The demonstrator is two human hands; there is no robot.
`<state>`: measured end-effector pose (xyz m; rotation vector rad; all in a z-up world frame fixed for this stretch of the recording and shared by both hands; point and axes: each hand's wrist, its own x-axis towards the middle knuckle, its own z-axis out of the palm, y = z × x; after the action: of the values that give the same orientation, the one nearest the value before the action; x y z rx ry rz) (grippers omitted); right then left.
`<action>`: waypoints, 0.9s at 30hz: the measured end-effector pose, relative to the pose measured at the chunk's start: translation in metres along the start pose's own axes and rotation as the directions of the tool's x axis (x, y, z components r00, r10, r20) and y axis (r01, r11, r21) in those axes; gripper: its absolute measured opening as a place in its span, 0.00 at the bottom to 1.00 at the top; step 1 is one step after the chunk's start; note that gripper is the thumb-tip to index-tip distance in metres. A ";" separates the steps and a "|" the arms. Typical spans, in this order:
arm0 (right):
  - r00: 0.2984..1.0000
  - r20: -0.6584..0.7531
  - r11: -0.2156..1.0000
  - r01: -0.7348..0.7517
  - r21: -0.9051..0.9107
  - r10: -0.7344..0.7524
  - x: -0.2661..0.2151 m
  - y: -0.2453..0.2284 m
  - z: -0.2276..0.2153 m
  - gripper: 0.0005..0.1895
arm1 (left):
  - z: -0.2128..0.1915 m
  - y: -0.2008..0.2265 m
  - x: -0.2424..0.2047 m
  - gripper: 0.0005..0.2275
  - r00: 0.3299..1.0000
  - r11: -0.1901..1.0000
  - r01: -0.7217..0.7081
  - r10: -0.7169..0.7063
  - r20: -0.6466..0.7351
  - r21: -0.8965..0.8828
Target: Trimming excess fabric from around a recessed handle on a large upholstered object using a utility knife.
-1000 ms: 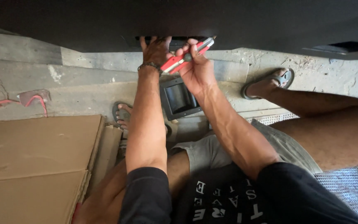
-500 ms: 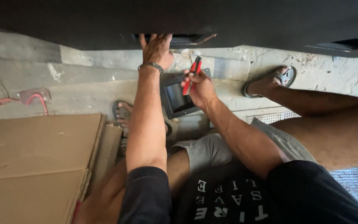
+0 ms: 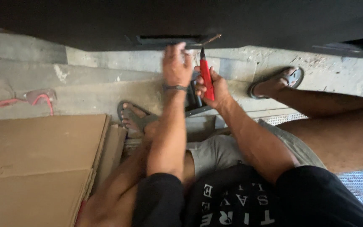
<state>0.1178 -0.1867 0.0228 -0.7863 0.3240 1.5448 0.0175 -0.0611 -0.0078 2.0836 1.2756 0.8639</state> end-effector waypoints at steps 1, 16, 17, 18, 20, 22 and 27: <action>1.000 0.001 1.000 -0.005 0.002 0.005 0.005 0.003 -0.006 0.28 | -0.007 0.020 -0.003 0.14 1.000 1.000 0.002 -0.002 0.000 0.005; 0.962 -0.182 0.914 0.119 -0.388 -0.202 0.020 -0.012 0.004 0.17 | 0.048 0.005 -0.004 0.13 0.553 0.427 0.833 -0.668 0.497 -0.352; 0.962 -0.182 0.918 0.121 -0.378 -0.201 0.023 -0.014 0.001 0.17 | 0.039 0.016 -0.002 0.14 0.556 0.421 0.830 -0.671 0.491 -0.365; 0.963 -0.182 0.922 0.122 -0.368 -0.200 0.026 -0.015 -0.002 0.17 | 0.030 0.026 0.000 0.16 0.559 0.415 0.828 -0.673 0.485 -0.378; 0.966 -0.174 0.927 0.121 -0.354 -0.192 0.027 -0.020 -0.003 0.17 | 0.049 0.010 0.001 0.15 0.568 0.425 0.822 -0.667 0.483 -0.380; 0.969 -0.165 0.933 0.118 -0.339 -0.183 0.026 -0.022 -0.001 0.16 | 0.063 0.001 0.001 0.14 0.576 0.436 0.816 -0.661 0.481 -0.379; 0.968 -0.140 0.945 0.163 -0.282 -0.209 0.016 -0.024 0.016 0.13 | 0.058 0.015 0.007 0.14 0.567 0.425 0.821 -0.685 0.458 -0.381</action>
<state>0.1370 -0.1609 0.0300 -1.1321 0.1575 1.3611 0.0724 -0.0679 -0.0329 0.8895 1.4059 0.4384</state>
